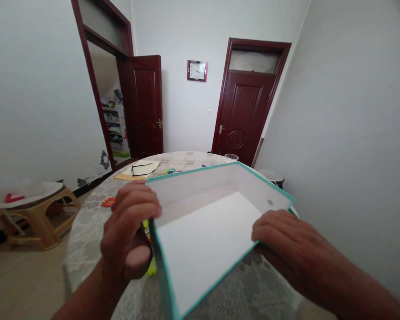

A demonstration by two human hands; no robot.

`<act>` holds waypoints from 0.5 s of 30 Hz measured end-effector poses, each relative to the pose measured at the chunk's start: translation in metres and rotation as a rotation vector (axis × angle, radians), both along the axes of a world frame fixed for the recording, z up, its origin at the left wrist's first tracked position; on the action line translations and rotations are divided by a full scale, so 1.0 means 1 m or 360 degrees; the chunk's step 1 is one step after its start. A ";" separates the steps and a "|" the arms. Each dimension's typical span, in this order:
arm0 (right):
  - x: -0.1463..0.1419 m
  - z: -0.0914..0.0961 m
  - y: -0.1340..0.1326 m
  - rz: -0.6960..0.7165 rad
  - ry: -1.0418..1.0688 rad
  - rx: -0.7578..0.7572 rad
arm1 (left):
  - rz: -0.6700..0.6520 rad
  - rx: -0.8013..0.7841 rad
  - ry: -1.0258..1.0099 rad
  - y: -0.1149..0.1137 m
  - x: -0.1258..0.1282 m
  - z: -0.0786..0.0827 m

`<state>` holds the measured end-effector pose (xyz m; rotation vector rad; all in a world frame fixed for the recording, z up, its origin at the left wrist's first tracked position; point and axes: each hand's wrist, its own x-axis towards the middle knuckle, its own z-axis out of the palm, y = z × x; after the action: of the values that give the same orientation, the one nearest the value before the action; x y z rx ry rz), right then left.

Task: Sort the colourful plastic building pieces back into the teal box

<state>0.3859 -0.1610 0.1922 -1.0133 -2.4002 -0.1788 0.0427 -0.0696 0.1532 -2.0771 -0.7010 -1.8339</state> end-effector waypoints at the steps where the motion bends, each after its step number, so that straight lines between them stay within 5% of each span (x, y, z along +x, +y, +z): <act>1: 0.009 0.004 0.008 -0.0066 -0.0044 0.0063 | -0.0008 0.0008 -0.0113 0.007 0.001 -0.003; 4: 0.048 0.012 0.041 -0.0328 -0.0148 0.0257 | -0.0057 -0.0055 -0.0212 0.024 -0.001 -0.021; 8: 0.110 0.010 0.105 -0.0643 -0.0246 0.0348 | 0.0146 -0.0260 -0.0007 0.041 -0.009 -0.071; 12: 0.159 -0.013 0.171 -0.0841 -0.0296 0.0259 | 0.0286 -0.0307 0.0068 0.055 -0.015 -0.120; 15: 0.184 -0.040 0.209 -0.0978 -0.0360 0.0163 | 0.0347 -0.0288 0.0161 0.063 -0.019 -0.139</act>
<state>0.5701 0.0481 0.1524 -1.7286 -2.1616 -0.6548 0.0236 -0.0069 0.0141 -2.0893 -1.0544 -1.5877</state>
